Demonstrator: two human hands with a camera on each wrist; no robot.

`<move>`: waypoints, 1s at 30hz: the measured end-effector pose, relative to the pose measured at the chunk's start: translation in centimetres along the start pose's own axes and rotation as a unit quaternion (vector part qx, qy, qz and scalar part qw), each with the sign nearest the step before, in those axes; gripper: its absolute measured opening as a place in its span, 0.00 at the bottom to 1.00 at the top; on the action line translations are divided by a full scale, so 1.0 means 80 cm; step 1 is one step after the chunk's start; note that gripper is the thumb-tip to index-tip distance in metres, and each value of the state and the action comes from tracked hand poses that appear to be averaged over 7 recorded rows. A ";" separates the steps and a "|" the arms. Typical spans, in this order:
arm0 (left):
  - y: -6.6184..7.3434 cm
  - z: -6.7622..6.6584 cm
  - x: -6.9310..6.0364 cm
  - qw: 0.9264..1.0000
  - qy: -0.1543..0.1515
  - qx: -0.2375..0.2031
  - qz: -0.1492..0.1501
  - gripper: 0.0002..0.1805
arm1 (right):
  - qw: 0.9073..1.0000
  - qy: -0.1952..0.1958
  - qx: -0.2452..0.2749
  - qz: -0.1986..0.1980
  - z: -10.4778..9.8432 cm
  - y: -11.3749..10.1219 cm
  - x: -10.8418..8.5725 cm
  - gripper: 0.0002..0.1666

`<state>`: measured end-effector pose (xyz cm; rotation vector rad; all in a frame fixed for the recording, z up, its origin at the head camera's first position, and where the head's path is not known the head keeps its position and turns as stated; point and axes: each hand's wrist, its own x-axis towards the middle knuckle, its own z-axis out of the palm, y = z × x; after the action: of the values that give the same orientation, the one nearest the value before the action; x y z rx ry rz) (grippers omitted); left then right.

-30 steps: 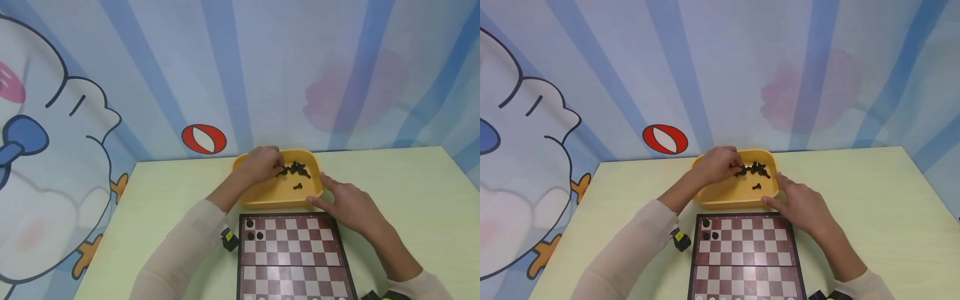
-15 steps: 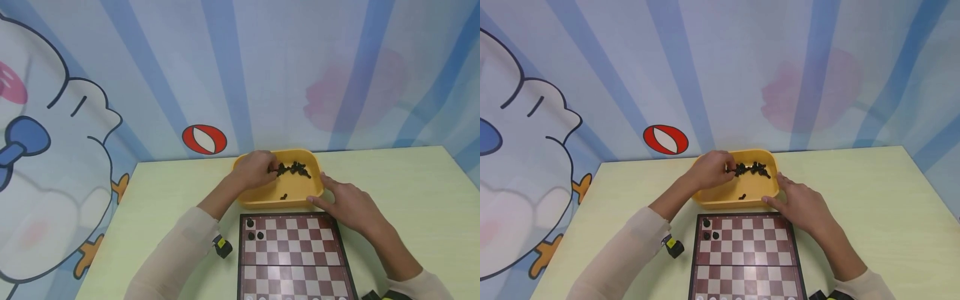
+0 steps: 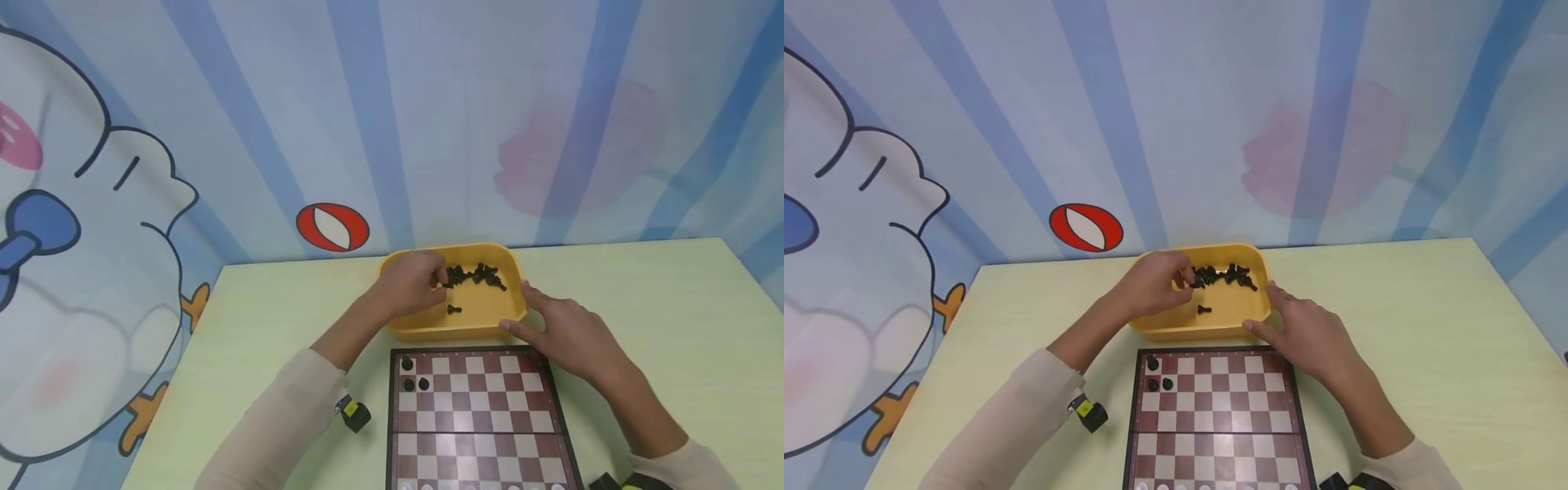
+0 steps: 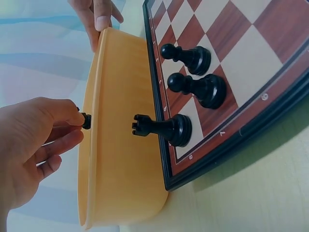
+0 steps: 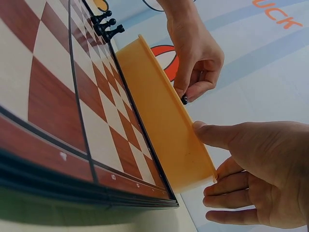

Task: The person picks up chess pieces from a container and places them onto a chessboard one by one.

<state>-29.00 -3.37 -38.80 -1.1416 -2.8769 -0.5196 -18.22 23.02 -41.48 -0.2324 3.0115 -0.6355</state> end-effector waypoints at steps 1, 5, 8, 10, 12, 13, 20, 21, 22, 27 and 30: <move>0.000 0.000 -0.002 1.000 0.002 -0.001 0.002 0.05 | 1.000 -0.001 0.000 0.001 0.001 0.000 0.000 0.57; -0.001 -0.002 -0.010 1.000 0.007 -0.008 0.013 0.04 | 1.000 -0.003 -0.002 0.005 0.003 -0.001 0.002 0.57; -0.002 -0.004 -0.014 1.000 0.012 -0.016 0.019 0.05 | 1.000 -0.002 -0.004 0.008 0.003 -0.002 0.002 0.57; -0.003 -0.003 -0.017 1.000 0.011 -0.021 0.019 0.05 | 1.000 -0.003 -0.005 0.008 0.002 -0.002 0.002 0.57; -0.004 -0.002 -0.020 1.000 0.009 -0.024 0.016 0.05 | 1.000 -0.003 -0.004 0.008 0.002 -0.002 0.002 0.57; -0.004 -0.002 -0.022 1.000 0.010 -0.024 0.013 0.05 | 1.000 -0.003 -0.003 0.008 0.002 -0.003 0.002 0.57; -0.003 -0.005 -0.033 1.000 0.010 -0.025 -0.004 0.04 | 1.000 0.001 -0.003 0.007 0.002 -0.001 0.001 0.57; -0.003 -0.005 -0.035 1.000 0.009 -0.025 -0.004 0.04 | 1.000 0.001 -0.004 0.007 0.003 -0.001 0.002 0.58; -0.003 -0.005 -0.037 1.000 0.009 -0.026 -0.006 0.04 | 1.000 0.001 -0.004 0.006 0.003 -0.001 0.002 0.58; -0.003 -0.008 -0.044 0.999 0.016 -0.032 -0.014 0.05 | 1.000 0.005 -0.004 0.000 0.002 0.000 0.003 0.57; -0.002 -0.012 -0.046 0.999 0.023 -0.034 -0.019 0.06 | 1.000 0.005 -0.004 0.000 0.000 0.001 0.005 0.57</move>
<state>-26.54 -6.21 -38.38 -1.0700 -2.8678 -0.6408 -18.63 23.04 -41.49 -0.2295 3.0236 -0.6280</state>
